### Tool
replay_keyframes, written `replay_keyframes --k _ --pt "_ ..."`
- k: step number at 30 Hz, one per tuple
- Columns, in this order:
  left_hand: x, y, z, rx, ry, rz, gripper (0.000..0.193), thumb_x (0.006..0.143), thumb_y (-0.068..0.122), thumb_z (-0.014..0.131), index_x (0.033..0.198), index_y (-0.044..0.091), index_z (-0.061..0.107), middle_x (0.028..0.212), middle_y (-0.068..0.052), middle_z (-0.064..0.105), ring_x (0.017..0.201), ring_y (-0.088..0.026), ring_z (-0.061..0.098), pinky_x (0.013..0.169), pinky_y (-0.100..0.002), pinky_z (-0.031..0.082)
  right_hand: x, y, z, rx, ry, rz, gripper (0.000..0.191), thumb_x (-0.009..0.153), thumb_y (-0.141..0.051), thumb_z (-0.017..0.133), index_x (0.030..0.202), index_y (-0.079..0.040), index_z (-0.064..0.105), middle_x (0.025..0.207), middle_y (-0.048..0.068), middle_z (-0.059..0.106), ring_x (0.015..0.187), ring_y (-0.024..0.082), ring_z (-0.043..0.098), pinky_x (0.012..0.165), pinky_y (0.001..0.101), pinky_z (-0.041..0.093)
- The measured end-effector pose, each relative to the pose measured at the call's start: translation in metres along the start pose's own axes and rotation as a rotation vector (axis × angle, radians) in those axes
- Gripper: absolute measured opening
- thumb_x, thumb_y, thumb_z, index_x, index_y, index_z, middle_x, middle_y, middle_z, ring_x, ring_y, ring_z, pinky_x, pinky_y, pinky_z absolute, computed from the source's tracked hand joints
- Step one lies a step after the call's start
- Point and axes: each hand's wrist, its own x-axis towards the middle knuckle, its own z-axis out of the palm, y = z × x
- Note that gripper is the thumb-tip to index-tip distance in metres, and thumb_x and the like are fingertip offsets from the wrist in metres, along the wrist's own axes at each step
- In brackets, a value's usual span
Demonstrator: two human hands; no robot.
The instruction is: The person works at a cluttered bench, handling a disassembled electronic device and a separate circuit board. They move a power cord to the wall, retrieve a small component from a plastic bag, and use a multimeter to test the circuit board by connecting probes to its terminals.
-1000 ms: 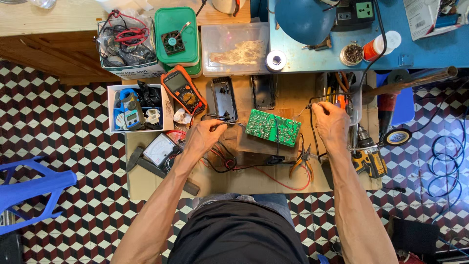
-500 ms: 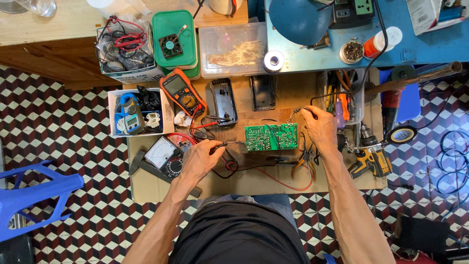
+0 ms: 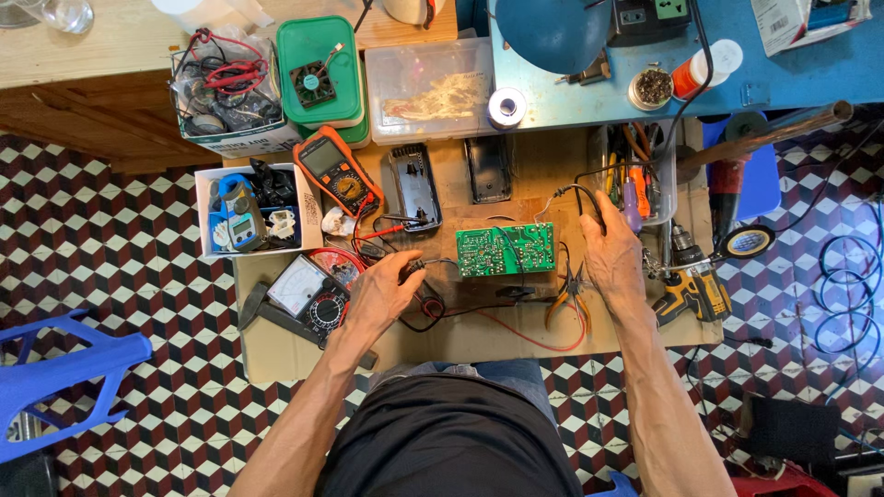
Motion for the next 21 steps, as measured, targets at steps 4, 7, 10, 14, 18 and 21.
replay_keyframes --k 4,7,10,14,18,21 --pt "0.000 0.001 0.000 0.013 -0.010 -0.016 0.040 0.091 0.031 0.070 0.126 0.012 0.069 0.109 -0.013 0.074 0.094 -0.032 0.073 0.081 -0.041 0.057 -0.004 -0.007 -0.006 0.006 0.007 0.059 0.049 0.103 -0.025 0.059 0.146 -0.001 0.053 0.138 0.024 0.061 0.126 0.037 0.060 0.104 0.0415 0.046" --pt "-0.001 0.003 -0.001 -0.007 0.007 -0.022 0.042 0.091 0.031 0.070 0.127 0.010 0.068 0.107 -0.013 0.075 0.093 -0.031 0.073 0.080 -0.041 0.057 -0.006 -0.014 -0.011 -0.032 0.040 0.014 0.050 0.104 -0.024 0.060 0.146 0.001 0.051 0.139 0.026 0.059 0.126 0.038 0.059 0.104 0.0429 0.046" --pt "-0.002 0.005 -0.005 -0.016 0.007 -0.046 0.041 0.091 0.030 0.070 0.126 0.010 0.068 0.105 -0.012 0.074 0.092 -0.030 0.073 0.078 -0.041 0.057 -0.012 -0.024 -0.018 -0.069 0.107 -0.038 0.048 0.106 -0.022 0.059 0.147 0.002 0.052 0.141 0.026 0.059 0.129 0.038 0.058 0.107 0.0438 0.046" --pt "-0.007 0.010 -0.013 -0.036 0.085 0.003 0.036 0.092 0.025 0.072 0.123 0.007 0.070 0.102 -0.014 0.073 0.091 -0.030 0.073 0.078 -0.040 0.057 -0.034 -0.036 -0.027 0.068 0.181 0.081 0.044 0.106 -0.020 0.058 0.144 0.001 0.055 0.137 0.021 0.063 0.118 0.028 0.063 0.100 0.0385 0.049" --pt "-0.019 0.022 -0.021 -0.171 0.343 0.114 0.023 0.098 0.018 0.066 0.117 0.007 0.072 0.099 -0.011 0.075 0.083 -0.023 0.075 0.072 -0.034 0.058 -0.067 -0.039 -0.028 0.218 0.279 0.238 0.035 0.108 -0.022 0.056 0.134 0.000 0.063 0.119 0.013 0.071 0.104 0.017 0.066 0.092 0.0300 0.051" --pt "-0.034 0.034 -0.024 -0.306 0.378 0.086 0.020 0.100 0.019 0.064 0.115 0.008 0.072 0.084 -0.006 0.076 0.074 -0.017 0.076 0.064 -0.030 0.058 -0.096 -0.033 -0.027 0.269 0.294 0.302 0.032 0.107 -0.021 0.055 0.125 0.002 0.068 0.108 0.010 0.074 0.099 0.014 0.068 0.089 0.0276 0.053"
